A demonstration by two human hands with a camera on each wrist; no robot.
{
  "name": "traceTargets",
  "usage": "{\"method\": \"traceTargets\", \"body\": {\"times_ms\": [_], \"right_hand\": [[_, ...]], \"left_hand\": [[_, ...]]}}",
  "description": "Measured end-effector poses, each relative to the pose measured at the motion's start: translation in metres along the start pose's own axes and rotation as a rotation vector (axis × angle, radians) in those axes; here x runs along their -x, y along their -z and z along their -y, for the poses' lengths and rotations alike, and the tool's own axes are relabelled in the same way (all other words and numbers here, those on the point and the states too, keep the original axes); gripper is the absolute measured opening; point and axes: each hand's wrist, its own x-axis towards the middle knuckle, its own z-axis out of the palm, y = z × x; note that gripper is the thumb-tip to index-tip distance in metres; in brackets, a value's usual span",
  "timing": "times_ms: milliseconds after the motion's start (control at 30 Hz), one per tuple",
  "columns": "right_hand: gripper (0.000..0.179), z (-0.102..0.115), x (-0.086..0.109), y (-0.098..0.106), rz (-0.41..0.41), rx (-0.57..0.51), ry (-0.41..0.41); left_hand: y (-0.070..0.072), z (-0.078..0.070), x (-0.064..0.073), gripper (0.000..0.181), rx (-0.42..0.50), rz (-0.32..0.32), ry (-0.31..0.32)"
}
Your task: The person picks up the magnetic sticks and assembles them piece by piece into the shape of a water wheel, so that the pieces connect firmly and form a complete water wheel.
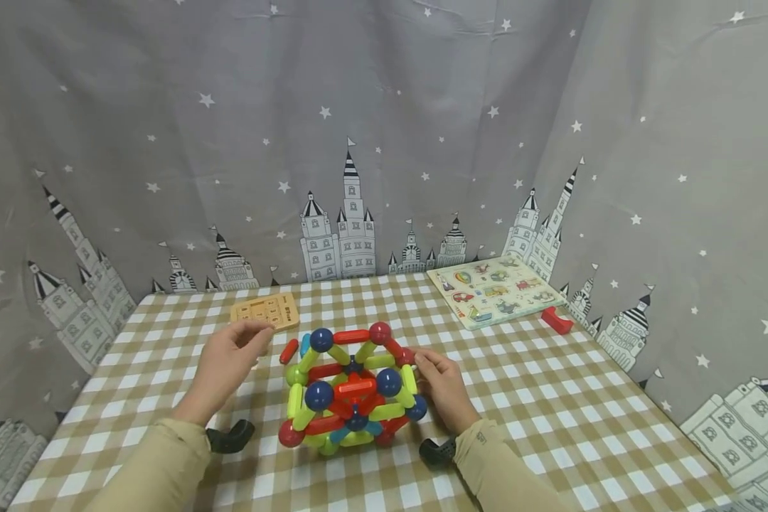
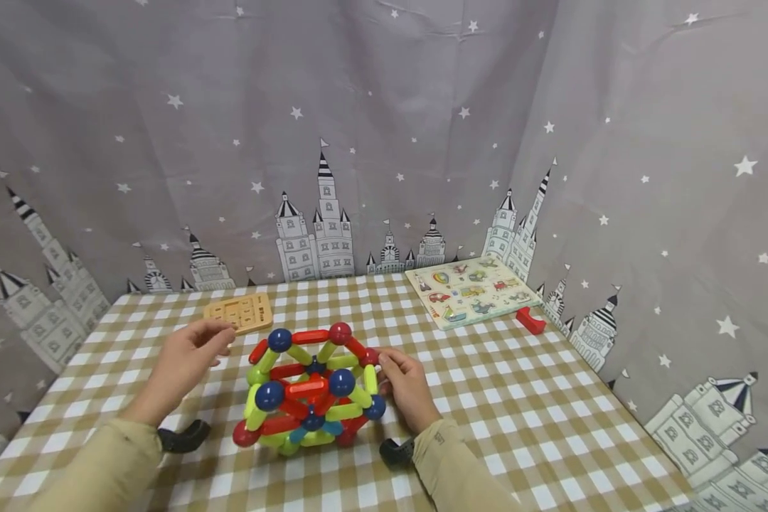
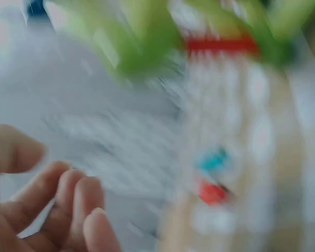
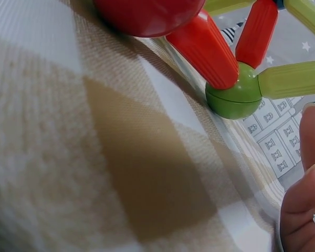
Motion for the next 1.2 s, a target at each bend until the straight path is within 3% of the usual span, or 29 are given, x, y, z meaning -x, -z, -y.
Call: {"method": "traceTargets", "body": {"times_ms": [33,100,200,333,467,800,967,1067,1200], "right_hand": [[0.042,0.000,0.000,0.000,-0.004,0.008,-0.007],[0.042,0.000,0.001,0.001,-0.005,0.010,-0.017],[0.044,0.000,0.000,0.000,0.001,-0.003,-0.020],[0.045,-0.006,0.002,-0.004,0.007,-0.027,-0.022],[0.046,-0.007,0.003,-0.007,0.027,-0.034,-0.011],[0.049,-0.004,-0.002,0.006,0.017,-0.010,-0.010],[0.048,-0.003,-0.004,0.008,0.001,-0.004,-0.018],[0.046,-0.004,-0.002,0.007,0.000,-0.006,-0.026],[0.046,-0.005,0.001,0.003,0.014,-0.018,-0.037]], "left_hand": [[-0.002,0.015,-0.009,0.039,-0.004,0.039,0.069],[-0.009,0.041,-0.024,0.039,-0.028,0.118,0.150],[-0.022,0.065,-0.037,0.040,-0.094,0.179,0.197],[-0.035,0.077,-0.043,0.043,-0.196,0.210,0.231],[-0.036,0.077,-0.042,0.032,-0.233,0.211,0.255],[-0.030,0.064,-0.023,0.018,-0.217,0.166,0.172],[-0.034,0.066,-0.022,0.038,-0.265,0.150,0.082],[-0.033,0.067,-0.021,0.049,-0.334,0.166,-0.001],[-0.031,0.068,-0.017,0.030,-0.370,0.224,-0.058]]}}
